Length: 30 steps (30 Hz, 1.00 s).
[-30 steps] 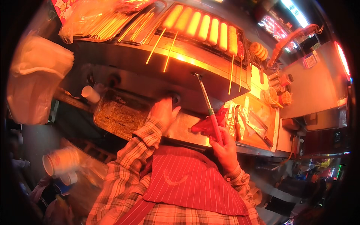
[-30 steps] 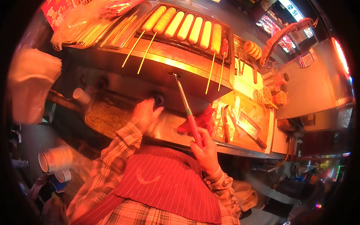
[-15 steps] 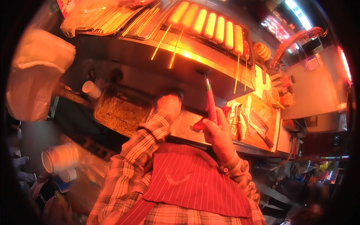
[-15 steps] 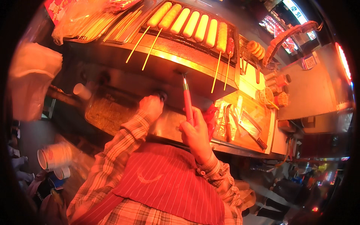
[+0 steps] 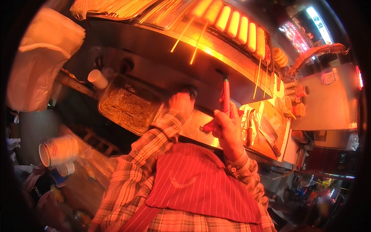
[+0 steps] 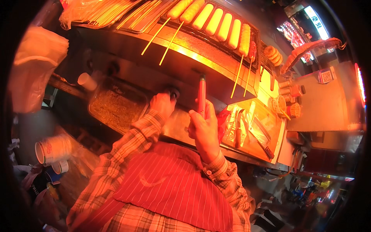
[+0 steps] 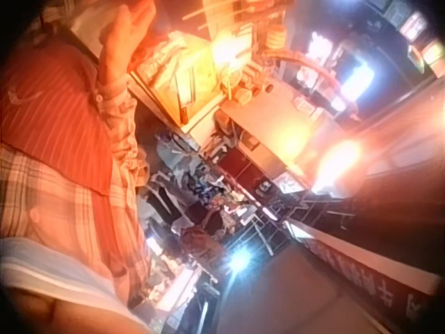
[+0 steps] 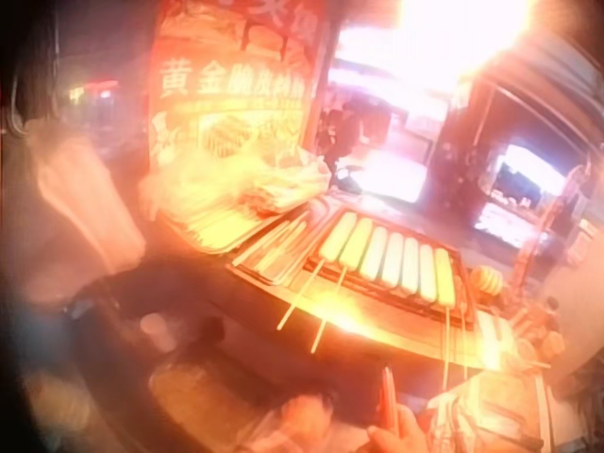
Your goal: The person prepares and grills sausages on a street food cart. They use a knife to score the sausages, place them on skewers, and arrange them on a rotating grill. The person also uses tongs to adjust the sausages during cooking.
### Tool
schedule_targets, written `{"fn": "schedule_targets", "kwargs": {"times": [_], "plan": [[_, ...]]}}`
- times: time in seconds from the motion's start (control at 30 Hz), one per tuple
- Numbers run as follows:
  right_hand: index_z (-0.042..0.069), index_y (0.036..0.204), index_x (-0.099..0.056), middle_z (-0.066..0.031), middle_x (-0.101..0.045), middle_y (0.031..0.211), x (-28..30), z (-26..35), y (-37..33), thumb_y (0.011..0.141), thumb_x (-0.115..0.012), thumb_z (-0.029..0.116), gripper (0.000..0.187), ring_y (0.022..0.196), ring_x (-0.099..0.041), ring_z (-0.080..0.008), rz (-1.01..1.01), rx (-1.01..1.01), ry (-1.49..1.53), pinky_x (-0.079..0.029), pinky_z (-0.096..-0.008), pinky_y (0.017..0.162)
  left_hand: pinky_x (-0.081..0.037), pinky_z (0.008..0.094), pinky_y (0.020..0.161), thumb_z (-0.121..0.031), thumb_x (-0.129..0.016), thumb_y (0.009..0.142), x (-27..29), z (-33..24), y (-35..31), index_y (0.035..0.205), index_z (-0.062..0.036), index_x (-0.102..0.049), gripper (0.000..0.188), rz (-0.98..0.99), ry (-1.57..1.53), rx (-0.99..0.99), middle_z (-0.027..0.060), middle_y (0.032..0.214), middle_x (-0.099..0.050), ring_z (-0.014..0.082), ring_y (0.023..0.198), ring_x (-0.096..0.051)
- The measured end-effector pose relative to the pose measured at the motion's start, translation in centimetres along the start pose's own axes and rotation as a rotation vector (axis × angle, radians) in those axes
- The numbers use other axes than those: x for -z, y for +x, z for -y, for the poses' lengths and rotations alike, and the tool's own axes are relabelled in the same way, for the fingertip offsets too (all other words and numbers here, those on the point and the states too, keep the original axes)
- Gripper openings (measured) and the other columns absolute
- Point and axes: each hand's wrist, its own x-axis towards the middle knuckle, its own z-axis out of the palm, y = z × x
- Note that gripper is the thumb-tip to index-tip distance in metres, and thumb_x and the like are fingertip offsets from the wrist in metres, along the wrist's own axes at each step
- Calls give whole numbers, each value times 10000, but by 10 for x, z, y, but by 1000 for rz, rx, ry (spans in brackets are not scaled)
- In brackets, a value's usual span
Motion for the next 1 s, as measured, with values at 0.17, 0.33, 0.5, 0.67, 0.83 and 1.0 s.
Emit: {"fn": "schedule_targets", "kwargs": {"times": [0.17, 0.33, 0.5, 0.67, 0.83, 1.0], "plan": [[111, 1243, -430, 42, -384, 602, -11, 1, -1, 947, -530, 59, 317, 429, -326, -51, -25, -16, 62, -247, -226, 381, -509, 491, 704, -222, -567, 900, -10, 6, 2, 942, -154, -669, 130, -26, -201, 77, 200, 803, -666, 411, 797, -647], [110, 1250, -423, 40, -382, 593, -11, -2, 0, 951, -517, 52, 319, 419, -314, -53, -18, -5, 59, -248, -224, 379, -505, 477, 702, -201, -573, 895, -7, 1, 1, 944, -127, -677, 137, -45, -254, 96, 208, 815, -662, 410, 824, -642], [109, 1255, -421, 42, -378, 588, -12, -2, 0, 954, -512, 54, 319, 417, -313, -54, -25, -9, 59, -242, -227, 377, -531, 443, 634, -202, -582, 907, -15, 6, 0, 993, -93, -684, 173, -107, -453, 64, 199, 765, -673, 367, 703, -675], [111, 1262, -417, 45, -370, 586, -13, -1, 0, 954, -513, 54, 327, 416, -309, -53, -19, -15, 86, -236, -228, 377, -530, 378, 521, -233, -568, 934, 7, -11, -5, 1040, -49, -684, 242, 124, -774, 375, 160, 665, -660, 254, 526, -658], [114, 1264, -413, 45, -364, 592, -14, -2, 0, 959, -509, 58, 324, 416, -296, -52, 6, -16, 132, -229, -228, 382, -484, 329, 440, -238, -542, 956, -3, -6, -3, 1017, 10, -670, 286, 117, -867, 424, 102, 605, -626, 176, 432, -598], [128, 1265, -411, 41, -357, 604, -17, -3, 0, 966, -504, 67, 319, 412, -283, -56, 20, -18, 160, -218, -235, 386, -465, 332, 430, -244, -544, 955, -6, -5, -5, 1013, 18, -670, 296, 96, -937, 407, 106, 610, -628, 186, 426, -591]]}}
